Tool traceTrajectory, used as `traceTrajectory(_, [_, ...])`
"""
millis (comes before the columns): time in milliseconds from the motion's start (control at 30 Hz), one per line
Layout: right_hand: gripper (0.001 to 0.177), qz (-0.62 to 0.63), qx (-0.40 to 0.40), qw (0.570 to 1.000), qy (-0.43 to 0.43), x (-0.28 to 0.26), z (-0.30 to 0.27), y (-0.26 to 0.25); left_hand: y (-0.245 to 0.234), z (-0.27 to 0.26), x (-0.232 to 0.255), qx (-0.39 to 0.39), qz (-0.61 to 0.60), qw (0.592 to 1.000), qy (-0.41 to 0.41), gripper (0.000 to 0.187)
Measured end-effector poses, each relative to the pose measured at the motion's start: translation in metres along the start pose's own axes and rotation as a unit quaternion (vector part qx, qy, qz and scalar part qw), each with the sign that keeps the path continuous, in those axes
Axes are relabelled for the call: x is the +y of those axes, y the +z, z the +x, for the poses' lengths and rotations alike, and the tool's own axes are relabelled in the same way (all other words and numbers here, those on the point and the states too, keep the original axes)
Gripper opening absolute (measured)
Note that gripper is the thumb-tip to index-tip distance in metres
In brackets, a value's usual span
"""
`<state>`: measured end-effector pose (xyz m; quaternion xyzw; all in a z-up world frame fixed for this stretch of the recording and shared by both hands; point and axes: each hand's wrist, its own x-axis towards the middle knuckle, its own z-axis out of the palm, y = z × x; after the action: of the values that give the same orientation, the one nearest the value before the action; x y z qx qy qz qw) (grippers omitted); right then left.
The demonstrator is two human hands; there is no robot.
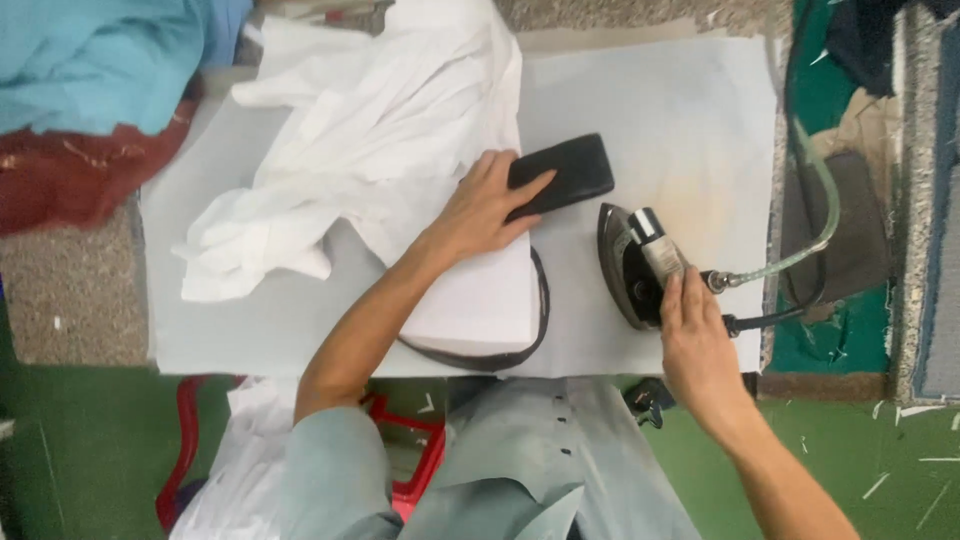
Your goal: The person irons a white shirt on a padded ironing board using a steam iron and a black pressing block. They repeatedly smooth the fabric, apply the iron, and adjust the shirt sections.
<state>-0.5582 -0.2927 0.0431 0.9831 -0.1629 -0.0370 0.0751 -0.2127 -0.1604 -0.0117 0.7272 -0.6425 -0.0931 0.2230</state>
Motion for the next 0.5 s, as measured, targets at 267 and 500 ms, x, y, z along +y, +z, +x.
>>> traceTrajectory(267, [0.067, 0.356, -0.180, 0.883, 0.248, 0.021, 0.074, 0.018, 0.029, -0.247, 0.076, 0.082, 0.126, 0.988, 0.017, 0.056])
traceTrajectory(500, [0.059, 0.280, -0.174, 0.943, 0.046, -0.090, 0.075, -0.123, 0.007, -0.400, 0.059, 0.318, 0.009, 0.889, -0.330, 0.071])
